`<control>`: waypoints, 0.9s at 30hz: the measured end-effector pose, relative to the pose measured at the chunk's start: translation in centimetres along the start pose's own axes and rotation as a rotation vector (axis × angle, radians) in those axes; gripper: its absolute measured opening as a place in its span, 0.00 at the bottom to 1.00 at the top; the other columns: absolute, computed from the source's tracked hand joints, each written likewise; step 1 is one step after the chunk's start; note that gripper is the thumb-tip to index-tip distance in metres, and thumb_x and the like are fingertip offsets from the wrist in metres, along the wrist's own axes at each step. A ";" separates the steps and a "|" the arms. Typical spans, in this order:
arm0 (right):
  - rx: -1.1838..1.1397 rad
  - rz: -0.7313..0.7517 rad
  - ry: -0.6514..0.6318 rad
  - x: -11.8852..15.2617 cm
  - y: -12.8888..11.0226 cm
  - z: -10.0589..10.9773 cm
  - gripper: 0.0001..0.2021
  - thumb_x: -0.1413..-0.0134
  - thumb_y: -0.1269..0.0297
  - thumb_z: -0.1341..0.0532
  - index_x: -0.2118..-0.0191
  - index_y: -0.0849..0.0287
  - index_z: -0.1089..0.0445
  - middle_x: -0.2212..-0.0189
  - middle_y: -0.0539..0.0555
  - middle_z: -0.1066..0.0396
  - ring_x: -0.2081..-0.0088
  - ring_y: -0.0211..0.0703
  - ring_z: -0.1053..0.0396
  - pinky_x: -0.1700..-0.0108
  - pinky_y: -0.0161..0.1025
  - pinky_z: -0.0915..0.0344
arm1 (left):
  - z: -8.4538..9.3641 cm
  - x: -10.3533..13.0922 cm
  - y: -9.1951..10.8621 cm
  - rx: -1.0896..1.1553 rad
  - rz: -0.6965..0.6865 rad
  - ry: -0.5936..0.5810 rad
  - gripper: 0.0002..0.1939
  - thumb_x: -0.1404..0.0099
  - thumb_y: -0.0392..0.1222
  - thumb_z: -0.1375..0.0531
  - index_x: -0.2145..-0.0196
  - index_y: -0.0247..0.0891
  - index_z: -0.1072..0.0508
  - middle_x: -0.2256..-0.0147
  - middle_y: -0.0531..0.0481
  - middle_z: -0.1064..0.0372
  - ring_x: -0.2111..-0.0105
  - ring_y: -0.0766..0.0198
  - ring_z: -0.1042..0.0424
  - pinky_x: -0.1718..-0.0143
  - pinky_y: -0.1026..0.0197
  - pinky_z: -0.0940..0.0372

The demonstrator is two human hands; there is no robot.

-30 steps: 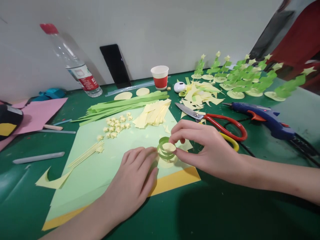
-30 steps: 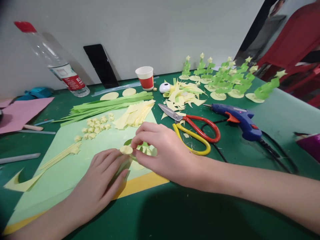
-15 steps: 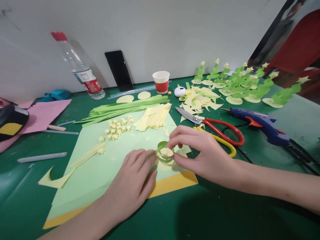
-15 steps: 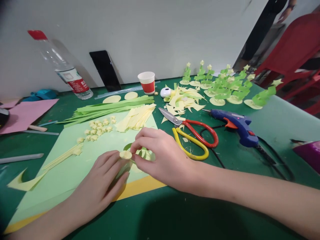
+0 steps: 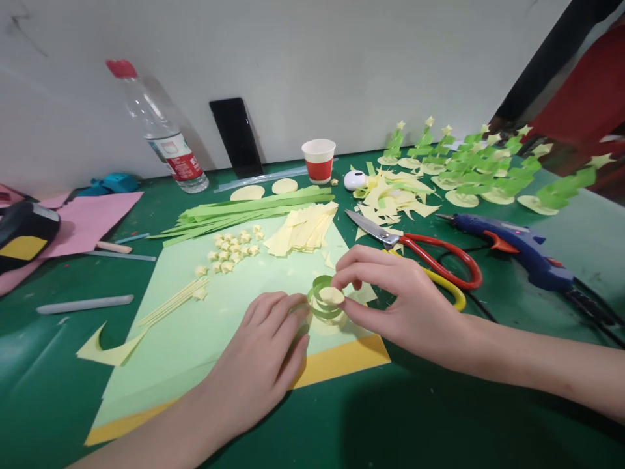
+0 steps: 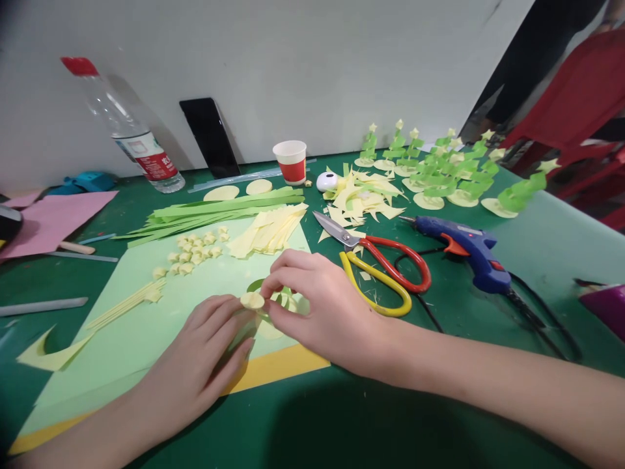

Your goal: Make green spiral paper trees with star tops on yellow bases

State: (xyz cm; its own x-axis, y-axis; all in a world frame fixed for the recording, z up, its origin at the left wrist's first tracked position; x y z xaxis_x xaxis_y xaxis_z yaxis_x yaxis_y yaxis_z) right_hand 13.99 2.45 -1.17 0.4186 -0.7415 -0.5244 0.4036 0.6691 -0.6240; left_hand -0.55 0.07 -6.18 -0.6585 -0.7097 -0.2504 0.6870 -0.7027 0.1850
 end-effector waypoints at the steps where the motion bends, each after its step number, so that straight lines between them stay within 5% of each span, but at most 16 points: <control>1: 0.003 -0.001 0.001 0.0 0.0 0.0 0.05 0.53 0.77 0.45 0.73 0.64 0.32 0.73 0.52 0.34 0.72 0.31 0.38 0.70 0.27 0.39 | 0.0 0.0 0.0 0.000 -0.002 0.000 0.13 0.34 0.36 0.54 0.54 0.34 0.36 0.57 0.44 0.35 0.56 0.55 0.41 0.55 0.53 0.42; 9: 0.016 0.010 -0.003 -0.2 0.0 0.0 0.05 0.52 0.76 0.44 0.73 0.63 0.33 0.73 0.52 0.34 0.73 0.32 0.38 0.71 0.29 0.37 | 0.1 0.0 0.0 0.011 -0.008 0.007 0.15 0.34 0.35 0.53 0.50 0.35 0.38 0.56 0.44 0.36 0.55 0.55 0.42 0.55 0.53 0.42; 20: 0.027 0.035 -0.015 0.0 -0.4 0.0 0.05 0.53 0.77 0.44 0.73 0.62 0.33 0.74 0.51 0.34 0.73 0.32 0.37 0.71 0.30 0.38 | 0.1 -0.2 0.1 0.029 0.000 -0.008 0.10 0.34 0.36 0.54 0.61 0.35 0.34 0.57 0.43 0.35 0.56 0.55 0.41 0.55 0.53 0.41; 27: 0.028 0.027 -0.016 -0.2 -0.2 -0.1 0.04 0.52 0.76 0.44 0.73 0.62 0.34 0.73 0.52 0.33 0.73 0.33 0.38 0.72 0.31 0.37 | 0.2 -0.1 0.2 0.007 -0.009 0.011 0.12 0.34 0.36 0.54 0.57 0.34 0.35 0.58 0.44 0.34 0.56 0.55 0.40 0.55 0.52 0.41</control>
Point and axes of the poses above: each hand's wrist, its own x-axis away from the middle knuckle, its own z-axis out of the back of the hand, y = z × x, the point moved 5 cm from there along -x, towards the middle knuckle
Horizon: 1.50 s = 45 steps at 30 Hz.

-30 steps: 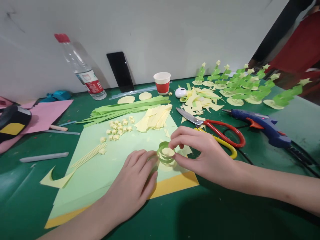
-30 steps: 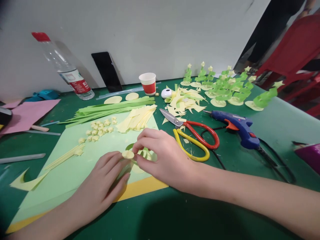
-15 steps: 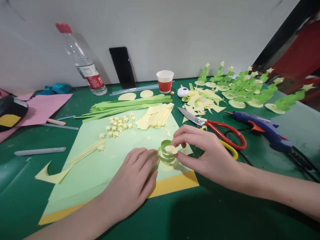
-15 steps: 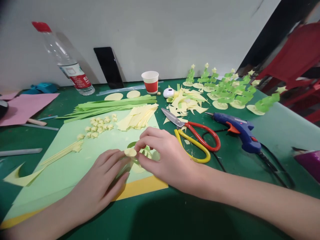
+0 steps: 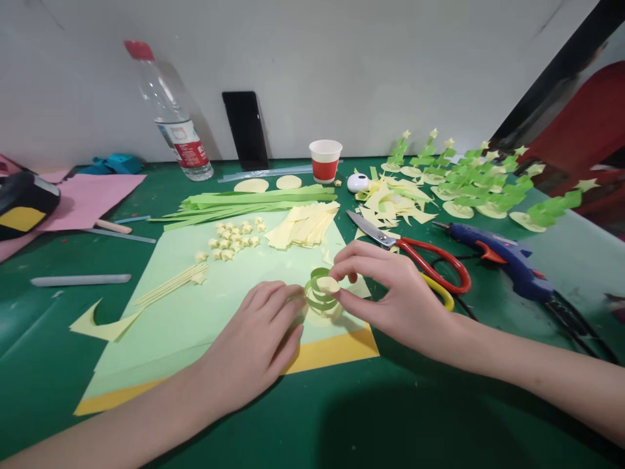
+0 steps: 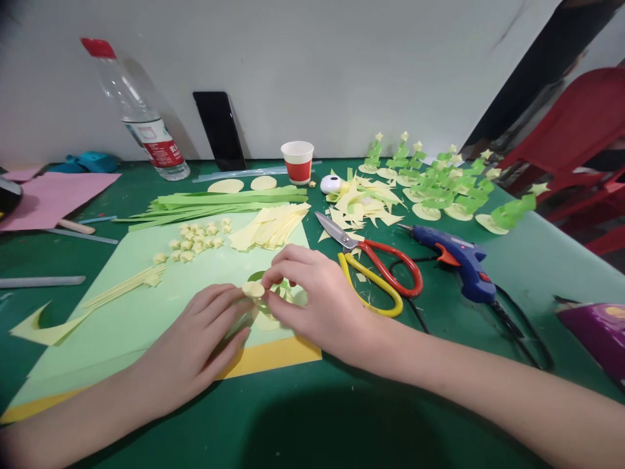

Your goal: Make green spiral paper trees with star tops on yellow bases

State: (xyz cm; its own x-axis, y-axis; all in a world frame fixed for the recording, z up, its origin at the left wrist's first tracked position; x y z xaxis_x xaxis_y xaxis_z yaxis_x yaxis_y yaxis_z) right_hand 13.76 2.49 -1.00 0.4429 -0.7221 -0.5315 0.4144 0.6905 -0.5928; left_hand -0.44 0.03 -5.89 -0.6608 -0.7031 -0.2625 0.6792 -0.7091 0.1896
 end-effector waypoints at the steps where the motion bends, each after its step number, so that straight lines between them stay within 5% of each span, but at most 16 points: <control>1: -0.003 0.001 0.001 0.0 0.0 0.0 0.04 0.52 0.76 0.44 0.73 0.62 0.34 0.73 0.52 0.33 0.73 0.33 0.38 0.72 0.31 0.37 | 0.0 0.0 0.0 0.002 -0.003 0.001 0.12 0.34 0.36 0.54 0.57 0.35 0.35 0.58 0.44 0.34 0.55 0.55 0.40 0.55 0.52 0.41; 45: 0.025 -0.010 -0.051 -0.1 0.6 0.2 0.06 0.53 0.76 0.45 0.74 0.60 0.33 0.73 0.51 0.34 0.74 0.33 0.39 0.72 0.33 0.37 | 0.3 0.2 0.8 0.084 -0.173 -0.021 0.13 0.35 0.33 0.51 0.57 0.40 0.30 0.61 0.47 0.33 0.59 0.57 0.40 0.56 0.54 0.44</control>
Point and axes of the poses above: each hand's wrist, its own x-axis away from the middle knuckle, its own z-axis out of the back of the hand, y = z × x, the point moved 5 cm from there along -x, towards the middle knuckle
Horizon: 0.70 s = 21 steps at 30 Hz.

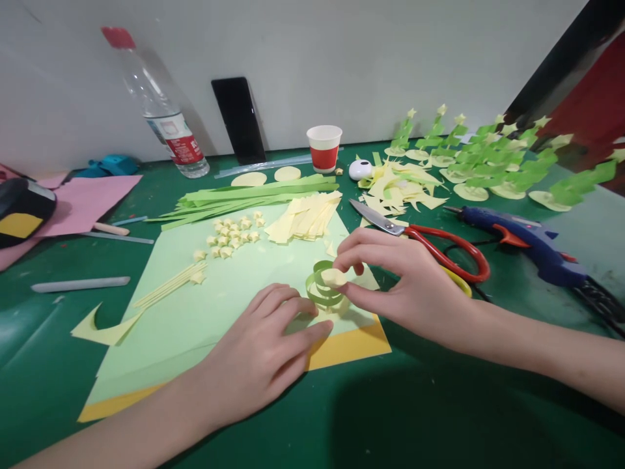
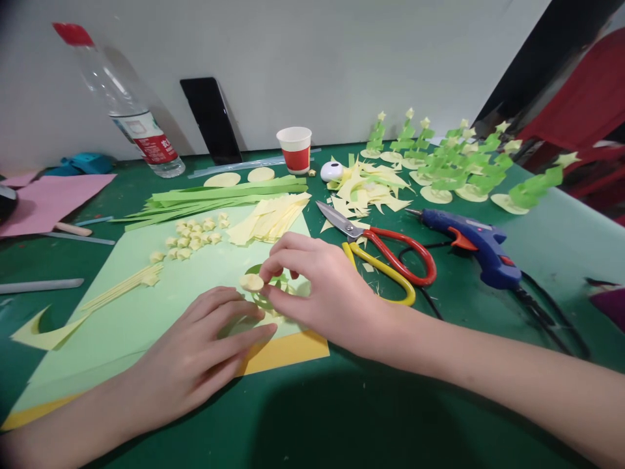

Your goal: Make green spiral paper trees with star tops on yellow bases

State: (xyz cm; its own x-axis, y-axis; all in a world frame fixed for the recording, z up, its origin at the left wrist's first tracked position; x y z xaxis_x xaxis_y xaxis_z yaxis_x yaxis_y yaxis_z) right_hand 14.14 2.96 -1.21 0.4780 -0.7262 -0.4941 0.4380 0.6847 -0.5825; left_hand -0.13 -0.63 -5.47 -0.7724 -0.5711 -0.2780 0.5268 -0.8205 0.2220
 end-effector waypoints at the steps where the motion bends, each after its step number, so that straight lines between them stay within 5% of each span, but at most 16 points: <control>1: 0.001 -0.003 -0.008 0.0 0.0 0.0 0.06 0.53 0.76 0.45 0.74 0.60 0.33 0.73 0.51 0.34 0.74 0.33 0.39 0.72 0.33 0.37 | 0.0 0.0 0.0 0.004 -0.001 0.000 0.13 0.35 0.33 0.51 0.57 0.40 0.31 0.61 0.46 0.33 0.59 0.57 0.41 0.56 0.54 0.44; 21: -0.008 -0.024 -0.005 -0.1 0.0 0.2 0.07 0.54 0.77 0.43 0.74 0.61 0.30 0.73 0.51 0.33 0.74 0.32 0.38 0.71 0.30 0.37 | -0.3 0.2 0.1 0.019 -0.010 -0.041 0.14 0.34 0.33 0.52 0.53 0.39 0.33 0.60 0.44 0.37 0.57 0.55 0.43 0.58 0.55 0.43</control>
Point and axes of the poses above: each hand's wrist, its own x-axis away from the middle knuckle, its own z-axis out of the back of the hand, y = z × x, the point moved 5 cm from there along -x, towards the middle knuckle
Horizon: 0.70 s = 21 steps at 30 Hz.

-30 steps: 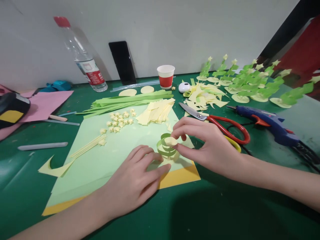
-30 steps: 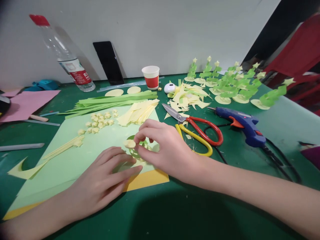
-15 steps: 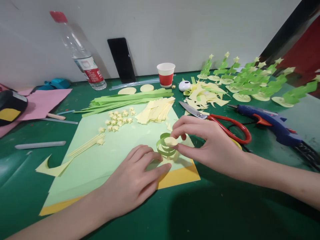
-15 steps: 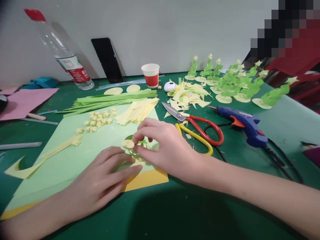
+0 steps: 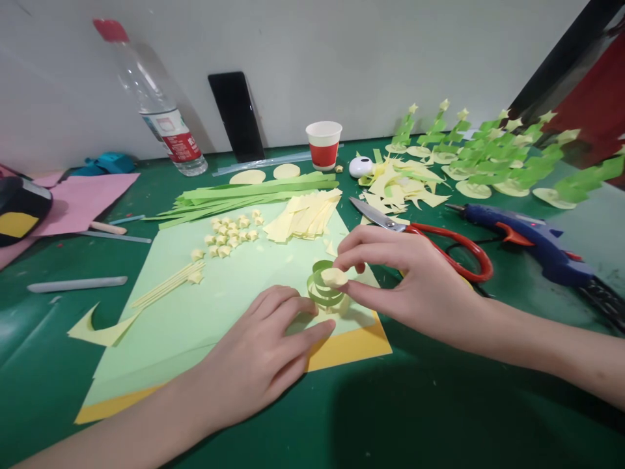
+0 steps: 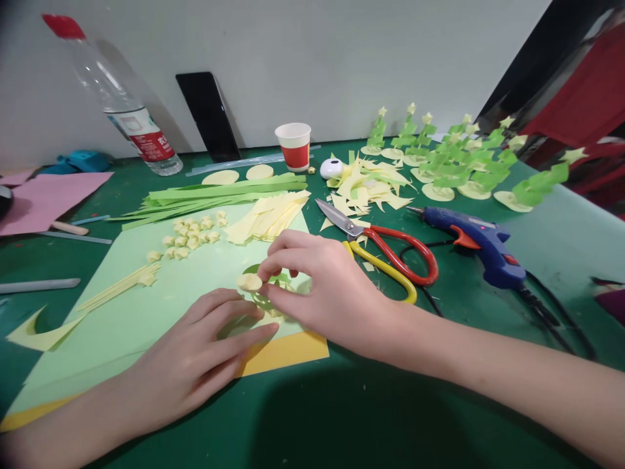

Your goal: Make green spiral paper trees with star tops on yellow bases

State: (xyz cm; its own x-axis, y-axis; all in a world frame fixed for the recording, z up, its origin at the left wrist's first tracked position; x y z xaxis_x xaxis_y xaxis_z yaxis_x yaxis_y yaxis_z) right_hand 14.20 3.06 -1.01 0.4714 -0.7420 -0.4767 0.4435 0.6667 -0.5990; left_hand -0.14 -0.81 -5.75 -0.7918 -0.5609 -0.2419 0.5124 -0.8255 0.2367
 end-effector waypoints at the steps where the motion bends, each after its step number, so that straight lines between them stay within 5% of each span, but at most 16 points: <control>1: -0.003 0.000 0.001 0.0 0.0 0.0 0.07 0.54 0.77 0.43 0.74 0.62 0.30 0.73 0.51 0.33 0.74 0.32 0.38 0.71 0.30 0.37 | 0.0 0.0 0.0 0.003 0.000 -0.002 0.14 0.34 0.33 0.52 0.53 0.39 0.33 0.60 0.44 0.37 0.57 0.55 0.43 0.58 0.55 0.43; 11: -0.030 -0.020 -0.019 -0.1 -0.2 -0.1 0.06 0.55 0.80 0.42 0.75 0.66 0.29 0.73 0.51 0.33 0.73 0.28 0.39 0.71 0.26 0.39 | 0.2 -0.2 -0.2 0.059 0.026 0.031 0.13 0.35 0.31 0.51 0.56 0.40 0.32 0.60 0.45 0.35 0.57 0.56 0.42 0.56 0.53 0.43; 16: -0.032 -0.004 -0.011 0.0 0.0 0.0 0.05 0.55 0.80 0.41 0.74 0.67 0.30 0.73 0.51 0.34 0.74 0.28 0.39 0.71 0.26 0.40 | 1.4 -0.5 -1.8 0.190 0.196 0.104 0.05 0.36 0.33 0.49 0.65 0.41 0.35 0.65 0.51 0.33 0.60 0.61 0.37 0.57 0.56 0.40; 18: -0.032 -0.002 -0.014 -0.1 0.0 0.0 0.04 0.55 0.79 0.40 0.74 0.67 0.30 0.73 0.51 0.34 0.74 0.28 0.40 0.71 0.26 0.40 | 2.0 -0.9 -3.0 0.224 0.284 0.121 0.04 0.37 0.36 0.49 0.63 0.41 0.37 0.63 0.51 0.35 0.60 0.61 0.36 0.59 0.57 0.37; 21: -0.022 -0.001 -0.018 -0.1 0.0 0.0 0.04 0.54 0.78 0.40 0.74 0.65 0.30 0.73 0.50 0.34 0.74 0.28 0.40 0.72 0.27 0.40 | 2.3 -2.1 -4.4 0.316 0.305 0.038 0.18 0.39 0.39 0.47 0.50 0.45 0.42 0.54 0.49 0.37 0.52 0.59 0.37 0.52 0.55 0.39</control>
State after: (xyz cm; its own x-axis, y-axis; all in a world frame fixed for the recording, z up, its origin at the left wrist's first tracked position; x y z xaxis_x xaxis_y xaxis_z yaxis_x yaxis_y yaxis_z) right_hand 14.14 3.11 -0.94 0.4845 -0.7413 -0.4645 0.4274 0.6638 -0.6137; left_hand -1.49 4.16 -4.10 -0.6040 -0.7829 -0.1492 0.5895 -0.5648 0.5775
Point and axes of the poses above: each hand's wrist, its own x-axis away from the middle knuckle, its own z-axis out of the back of the hand, y = z × x, the point moved 5 cm from there along -x, towards the middle knuckle
